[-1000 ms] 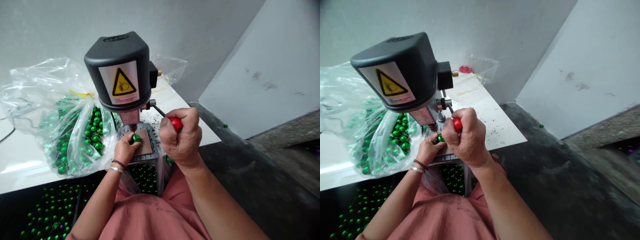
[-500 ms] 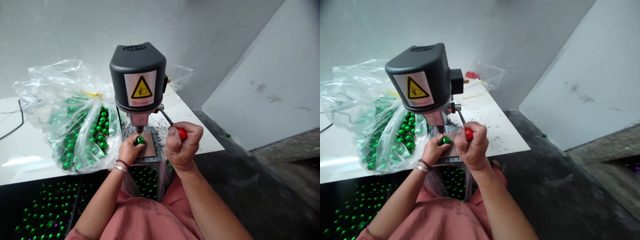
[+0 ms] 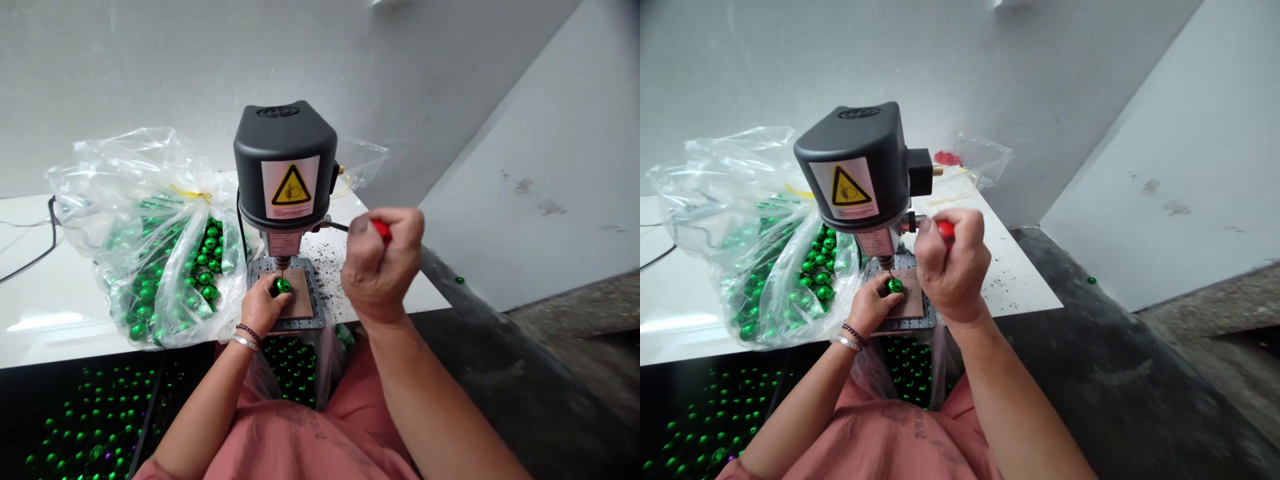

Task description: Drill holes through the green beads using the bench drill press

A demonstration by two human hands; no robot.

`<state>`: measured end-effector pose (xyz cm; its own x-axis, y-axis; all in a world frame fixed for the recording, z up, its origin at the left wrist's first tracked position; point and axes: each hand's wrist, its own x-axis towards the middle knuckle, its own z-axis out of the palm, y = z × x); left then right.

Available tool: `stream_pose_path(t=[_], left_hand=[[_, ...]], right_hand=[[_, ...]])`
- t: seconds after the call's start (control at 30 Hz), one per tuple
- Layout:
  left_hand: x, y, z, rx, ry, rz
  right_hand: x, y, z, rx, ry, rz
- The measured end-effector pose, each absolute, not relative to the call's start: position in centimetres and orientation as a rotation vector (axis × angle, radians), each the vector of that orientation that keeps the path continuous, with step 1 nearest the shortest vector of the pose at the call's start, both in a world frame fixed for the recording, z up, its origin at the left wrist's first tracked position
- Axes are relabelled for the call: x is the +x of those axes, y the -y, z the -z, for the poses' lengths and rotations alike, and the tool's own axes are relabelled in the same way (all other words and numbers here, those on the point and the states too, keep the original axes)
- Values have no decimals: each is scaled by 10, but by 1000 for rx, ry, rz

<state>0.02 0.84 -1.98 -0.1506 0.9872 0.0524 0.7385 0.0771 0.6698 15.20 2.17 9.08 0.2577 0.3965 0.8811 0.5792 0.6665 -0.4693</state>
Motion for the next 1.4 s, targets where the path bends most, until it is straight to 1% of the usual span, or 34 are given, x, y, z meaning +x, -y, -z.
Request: stream_pose_path(t=[0.07,0.13,0.3,0.37,0.47,0.57,0.63,0.7,0.8,0.87,0.93,1.0,1.1,1.13,1.2,1.27,1.3,1.4], left_hand=[[0,-2,17,1677,-1962,-802],[-1,9,12,1668,-1931,-800],[-7,44,0,1807,-1681,-675],[-14,50,-5,1788,-1685,-704],[-37,44,-10,1673,-1851,-857],[-73,20,-9,1571,-2192,-924],[-94,1,-5,1532,-2477,-773],[-106,-14,2,1524,-2635,-566],[-103,-27,13,1579,-2638,-289],[-96,-29,19,1594,-2625,-212],[-92,-29,22,1583,-2628,-259],[-94,-27,19,1562,-2609,-449],[-101,-16,6,1369,-2418,-948],[-101,-10,-1,1239,-2250,-1124],[-96,5,-16,919,-1740,-1369],[-85,20,-28,701,-1264,-1422],[-77,25,-32,633,-1136,-1413],[-56,34,-36,529,-1056,-1348]], right_hand=[[150,-26,-109,-951,1349,96],[149,-29,-117,-966,1343,58],[149,-28,-114,-968,1348,25],[149,-27,-112,-972,1346,15],[148,-26,-112,-977,1336,5],[148,-26,-112,-976,1316,-25],[148,-26,-111,-970,1313,-29],[148,-26,-110,-962,1321,-15],[149,-27,-109,-940,1324,11],[149,-27,-109,-932,1322,23],[149,-27,-109,-929,1325,29],[149,-27,-108,-924,1328,33],[148,-27,-108,-921,1323,31],[148,-27,-108,-918,1319,28],[147,-27,-108,-911,1311,16],[147,-26,-108,-898,1305,2],[147,-26,-107,-894,1305,-8],[147,-25,-107,-891,1308,-31]])
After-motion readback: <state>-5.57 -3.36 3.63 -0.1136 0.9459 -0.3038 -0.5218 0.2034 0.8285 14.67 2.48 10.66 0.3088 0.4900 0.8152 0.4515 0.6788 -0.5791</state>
